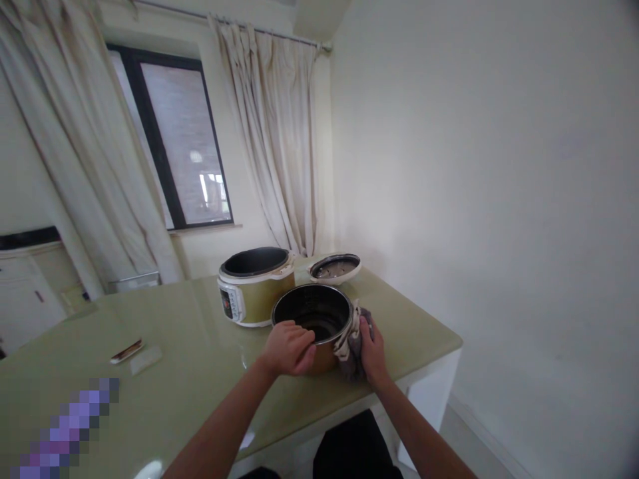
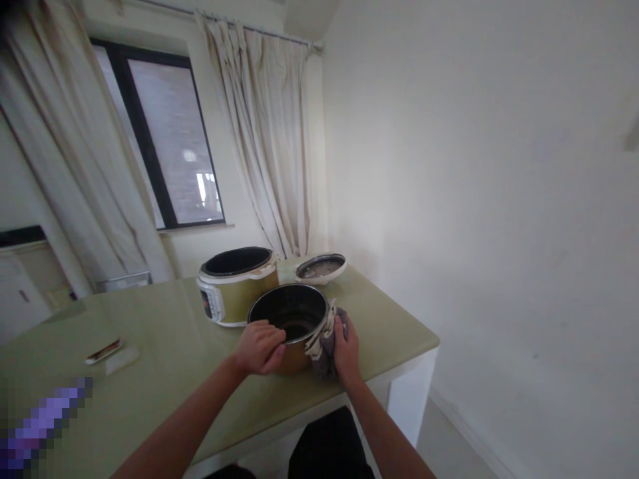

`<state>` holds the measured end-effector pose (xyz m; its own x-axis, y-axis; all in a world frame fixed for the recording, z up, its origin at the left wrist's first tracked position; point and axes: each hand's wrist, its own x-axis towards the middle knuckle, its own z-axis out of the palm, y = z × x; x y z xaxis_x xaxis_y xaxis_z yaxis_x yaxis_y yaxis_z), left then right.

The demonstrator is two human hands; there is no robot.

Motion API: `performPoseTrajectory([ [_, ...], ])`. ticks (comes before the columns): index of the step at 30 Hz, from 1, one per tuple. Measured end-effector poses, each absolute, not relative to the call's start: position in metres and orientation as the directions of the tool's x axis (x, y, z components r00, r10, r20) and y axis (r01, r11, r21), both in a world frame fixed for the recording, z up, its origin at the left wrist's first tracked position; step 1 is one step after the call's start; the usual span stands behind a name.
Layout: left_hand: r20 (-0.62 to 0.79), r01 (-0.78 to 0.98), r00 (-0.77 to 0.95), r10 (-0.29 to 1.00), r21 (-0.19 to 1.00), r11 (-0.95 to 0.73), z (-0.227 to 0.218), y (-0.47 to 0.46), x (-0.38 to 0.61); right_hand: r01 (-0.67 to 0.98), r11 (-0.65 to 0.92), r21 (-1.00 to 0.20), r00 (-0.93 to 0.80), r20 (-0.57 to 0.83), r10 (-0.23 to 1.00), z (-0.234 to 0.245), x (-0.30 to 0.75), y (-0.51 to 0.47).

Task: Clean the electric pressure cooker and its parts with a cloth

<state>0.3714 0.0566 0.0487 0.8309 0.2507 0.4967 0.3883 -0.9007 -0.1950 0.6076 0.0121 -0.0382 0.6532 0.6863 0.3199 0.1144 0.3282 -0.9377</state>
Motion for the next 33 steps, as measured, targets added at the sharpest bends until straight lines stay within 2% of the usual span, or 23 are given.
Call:
performPoseTrajectory([
  [2,0.499,0.346,0.844,0.199,-0.222,-0.912,0.053,0.064,0.359,0.112,0.328,-0.938,0.63,0.322,0.706,-0.038,0.607,0.012],
  [3,0.499,0.366,0.838,0.22,-0.217,-0.905,0.056,0.063,0.359,0.118,0.331,-0.936,0.616,0.33,0.715,-0.039,0.607,0.013],
  [9,0.437,0.715,0.632,0.64,-0.01,-0.699,0.077,0.018,0.426,0.206,0.348,-0.914,0.611,0.398,0.684,-0.043,0.605,0.014],
  [12,0.351,0.801,0.557,0.753,0.013,-0.599,0.077,0.002,0.459,0.229,0.37,-0.9,0.585,0.431,0.687,-0.044,0.606,0.014],
  [15,0.333,0.771,0.609,0.72,-0.036,-0.635,0.072,0.006,0.458,0.199,0.369,-0.908,0.587,0.412,0.697,-0.044,0.608,0.012],
  [20,0.357,0.56,0.794,0.492,-0.117,-0.82,0.06,0.038,0.399,0.158,0.336,-0.929,0.659,0.352,0.665,-0.04,0.61,0.009],
  [23,0.384,0.521,0.812,0.44,-0.137,-0.842,0.06,0.048,0.374,0.15,0.327,-0.933,0.634,0.345,0.693,-0.038,0.609,0.007],
  [29,0.449,0.678,0.673,0.588,-0.057,-0.733,0.077,0.024,0.404,0.199,0.325,-0.925,0.597,0.378,0.708,-0.039,0.606,0.007],
  [33,0.355,0.748,0.612,0.707,0.03,-0.663,0.08,0.008,0.445,0.288,0.347,-0.892,0.564,0.451,0.691,-0.038,0.607,0.004],
])
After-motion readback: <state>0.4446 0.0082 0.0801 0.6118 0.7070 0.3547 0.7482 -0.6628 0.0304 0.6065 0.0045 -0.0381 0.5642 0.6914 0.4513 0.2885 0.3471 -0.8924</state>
